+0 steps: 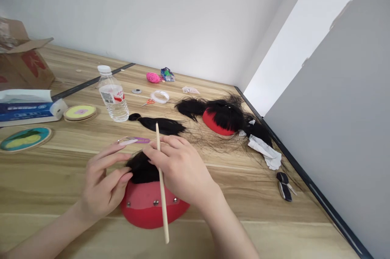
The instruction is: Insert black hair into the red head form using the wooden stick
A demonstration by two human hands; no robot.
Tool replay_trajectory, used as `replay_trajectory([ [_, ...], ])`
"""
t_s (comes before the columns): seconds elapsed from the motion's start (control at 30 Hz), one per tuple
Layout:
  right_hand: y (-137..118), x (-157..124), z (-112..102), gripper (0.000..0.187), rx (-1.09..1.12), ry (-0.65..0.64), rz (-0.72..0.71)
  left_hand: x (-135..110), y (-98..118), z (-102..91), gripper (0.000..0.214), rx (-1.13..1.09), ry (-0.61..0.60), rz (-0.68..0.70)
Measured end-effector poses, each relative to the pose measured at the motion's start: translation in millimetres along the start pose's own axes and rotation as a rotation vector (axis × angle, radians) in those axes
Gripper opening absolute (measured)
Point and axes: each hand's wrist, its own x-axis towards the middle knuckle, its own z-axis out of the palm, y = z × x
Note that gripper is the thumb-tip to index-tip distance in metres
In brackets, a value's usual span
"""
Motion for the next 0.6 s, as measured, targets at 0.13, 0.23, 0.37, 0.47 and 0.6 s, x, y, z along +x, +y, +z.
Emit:
replay_trajectory([
  [0.13,-6,0,1,0.026,0.051,-0.012,-0.043,2,2,-0.9,0.015,-0.063,-0.017,-0.111],
  [0.23,-12,2,5,0.026,0.041,0.005,-0.141,2,2,-0.4,0.015,-0.068,0.003,-0.088],
  [0.37,-13,5,8,0.028,0.043,0.09,-0.205,0,0,-0.9,0.023,-0.071,0.013,-0.031],
  [0.47,-11,5,4,0.029,0.055,0.109,-0.201,-4,-2,-1.7,0.024,-0.053,0.02,0.017],
  [0.6,-11,4,-2,0.027,0.059,0.091,-0.182,-9,-4,-0.8,0.021,-0.069,0.004,0.038],
])
